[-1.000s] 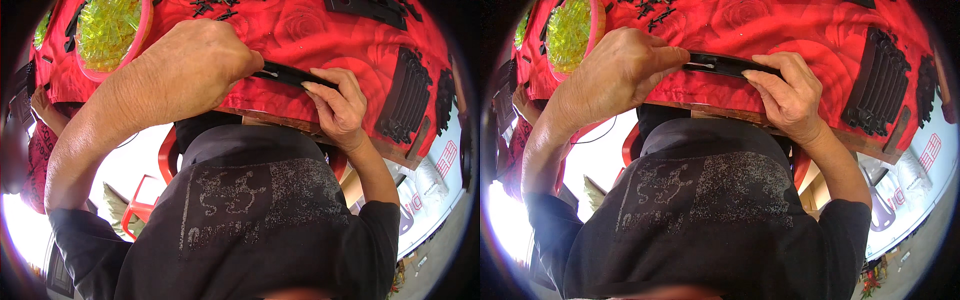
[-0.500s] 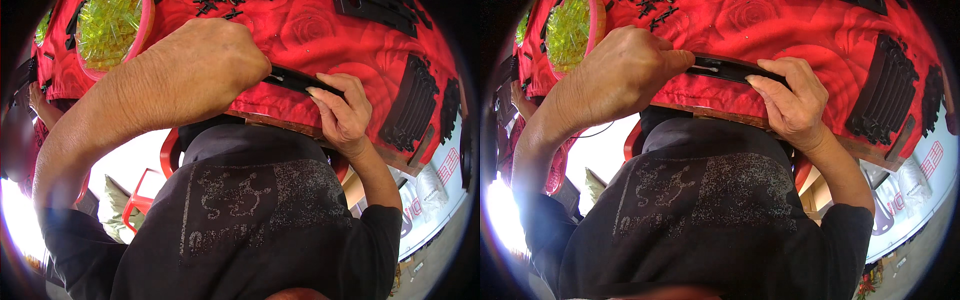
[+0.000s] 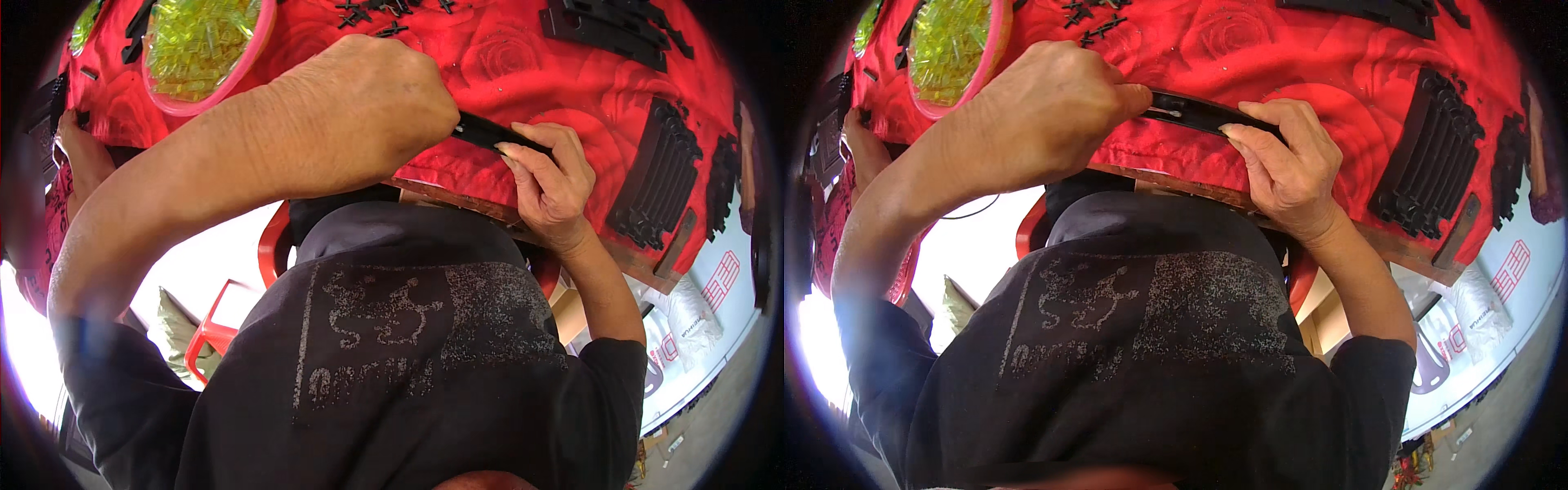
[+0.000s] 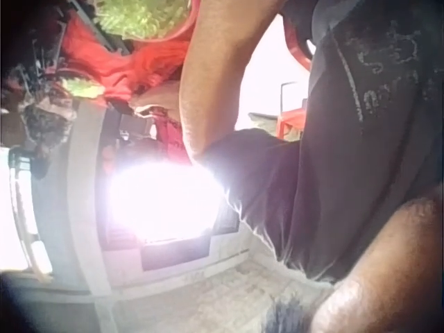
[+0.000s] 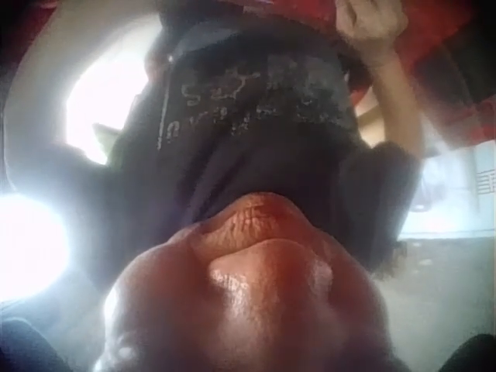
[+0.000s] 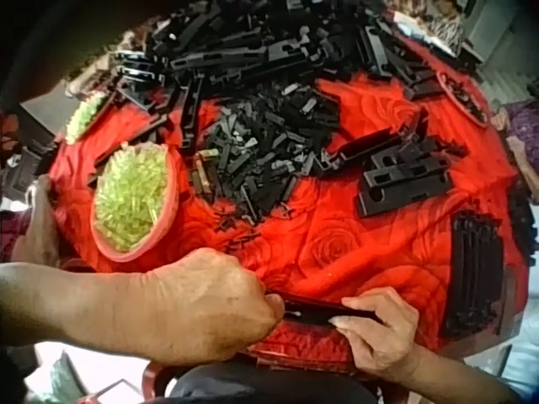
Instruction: The person applies material inside a plastic housing using a small tool, then inserts a spirit level vial and plastic components into the housing by hand, pressing them into place.
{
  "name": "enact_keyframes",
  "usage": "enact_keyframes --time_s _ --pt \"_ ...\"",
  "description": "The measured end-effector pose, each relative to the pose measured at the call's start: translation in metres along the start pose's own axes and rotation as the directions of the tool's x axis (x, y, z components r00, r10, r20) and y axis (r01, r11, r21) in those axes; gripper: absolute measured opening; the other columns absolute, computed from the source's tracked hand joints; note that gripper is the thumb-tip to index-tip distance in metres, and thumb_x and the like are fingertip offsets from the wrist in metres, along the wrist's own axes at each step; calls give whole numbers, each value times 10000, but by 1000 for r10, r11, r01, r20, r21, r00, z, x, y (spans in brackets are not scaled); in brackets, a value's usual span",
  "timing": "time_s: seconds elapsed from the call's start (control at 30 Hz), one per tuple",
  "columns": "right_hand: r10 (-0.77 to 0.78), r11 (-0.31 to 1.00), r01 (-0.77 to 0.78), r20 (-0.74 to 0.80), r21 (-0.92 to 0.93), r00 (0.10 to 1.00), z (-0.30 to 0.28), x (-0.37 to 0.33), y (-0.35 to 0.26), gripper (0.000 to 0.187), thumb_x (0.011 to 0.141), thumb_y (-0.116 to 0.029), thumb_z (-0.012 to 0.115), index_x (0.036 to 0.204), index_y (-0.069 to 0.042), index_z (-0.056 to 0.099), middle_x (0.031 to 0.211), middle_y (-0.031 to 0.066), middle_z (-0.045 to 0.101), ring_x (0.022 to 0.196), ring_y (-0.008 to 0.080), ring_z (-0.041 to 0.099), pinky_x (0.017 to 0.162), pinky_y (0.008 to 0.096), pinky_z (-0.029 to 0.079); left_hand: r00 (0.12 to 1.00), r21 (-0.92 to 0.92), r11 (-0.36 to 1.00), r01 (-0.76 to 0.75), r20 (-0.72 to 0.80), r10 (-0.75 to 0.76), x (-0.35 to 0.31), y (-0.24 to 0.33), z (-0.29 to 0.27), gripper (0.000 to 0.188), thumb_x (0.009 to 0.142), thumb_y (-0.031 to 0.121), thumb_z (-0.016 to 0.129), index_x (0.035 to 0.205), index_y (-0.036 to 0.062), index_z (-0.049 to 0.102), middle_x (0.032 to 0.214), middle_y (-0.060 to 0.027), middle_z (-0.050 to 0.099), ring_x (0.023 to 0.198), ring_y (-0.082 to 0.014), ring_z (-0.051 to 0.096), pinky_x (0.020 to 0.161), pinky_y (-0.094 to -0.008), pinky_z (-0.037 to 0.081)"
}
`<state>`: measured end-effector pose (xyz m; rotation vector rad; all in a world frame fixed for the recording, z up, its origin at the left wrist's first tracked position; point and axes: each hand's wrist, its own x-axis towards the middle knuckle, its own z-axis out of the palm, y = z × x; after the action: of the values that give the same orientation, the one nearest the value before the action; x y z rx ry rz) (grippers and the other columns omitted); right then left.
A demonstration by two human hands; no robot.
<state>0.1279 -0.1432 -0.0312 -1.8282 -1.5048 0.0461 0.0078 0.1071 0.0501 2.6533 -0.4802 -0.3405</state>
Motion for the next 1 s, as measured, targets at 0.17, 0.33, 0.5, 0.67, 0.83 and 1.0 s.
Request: enact_keyframes --time_s 0.17,0.33,0.5,0.67,0.83,1.0 --pt "-30 999 30 -17 -28 999 2 2 -5 248 695 15 800 927 -53 744 944 117 702 807 302 673 670 363 541 990 -7 1000 -15 -138 14 -20 2 14 174 817 97 621 951 -11 647 700 -191 604 718 -398 651 602 -508 489" --pt "-16 995 17 7 -98 1000 -1 1 -10 228 713 18 784 925 -53 739 969 94 703 857 291 670 703 378 519 924 -111 994 -6 -382 -37 -45 -1 16 238 849 4 647 1083 -13 688 815 -196 681 739 -404 655 628 -476 511" --pt "-22 990 24 16 -136 1000 -3 2 -15 230 724 21 781 935 -55 737 987 81 699 879 287 664 721 375 512 770 -528 805 272 -382 -511 -56 20 29 182 1023 112 607 1133 -22 662 731 -44 646 604 -71 591 537 -256 470" --pt "-26 991 27 12 -131 1000 -2 0 -17 221 740 31 778 938 -57 740 991 76 693 873 285 664 740 383 527 707 -833 493 250 -191 -681 -47 35 62 183 1062 123 539 1133 -29 611 807 -34 681 651 -86 626 573 -249 493" --pt "52 975 -65 -67 -211 996 -4 -10 -29 229 762 27 783 974 -49 745 980 91 679 852 279 664 722 375 536 709 -806 568 168 -302 -638 -28 34 69 188 1066 128 537 1117 -33 619 915 -34 694 731 -61 594 675 -239 485" --pt "205 965 -210 -52 -156 977 -5 -14 -53 245 805 -72 801 1032 -12 733 963 115 665 845 306 666 729 389 540 773 -787 615 51 -359 -523 9 27 81 206 1042 125 587 1172 -29 632 908 -12 638 842 -53 543 723 -248 469"
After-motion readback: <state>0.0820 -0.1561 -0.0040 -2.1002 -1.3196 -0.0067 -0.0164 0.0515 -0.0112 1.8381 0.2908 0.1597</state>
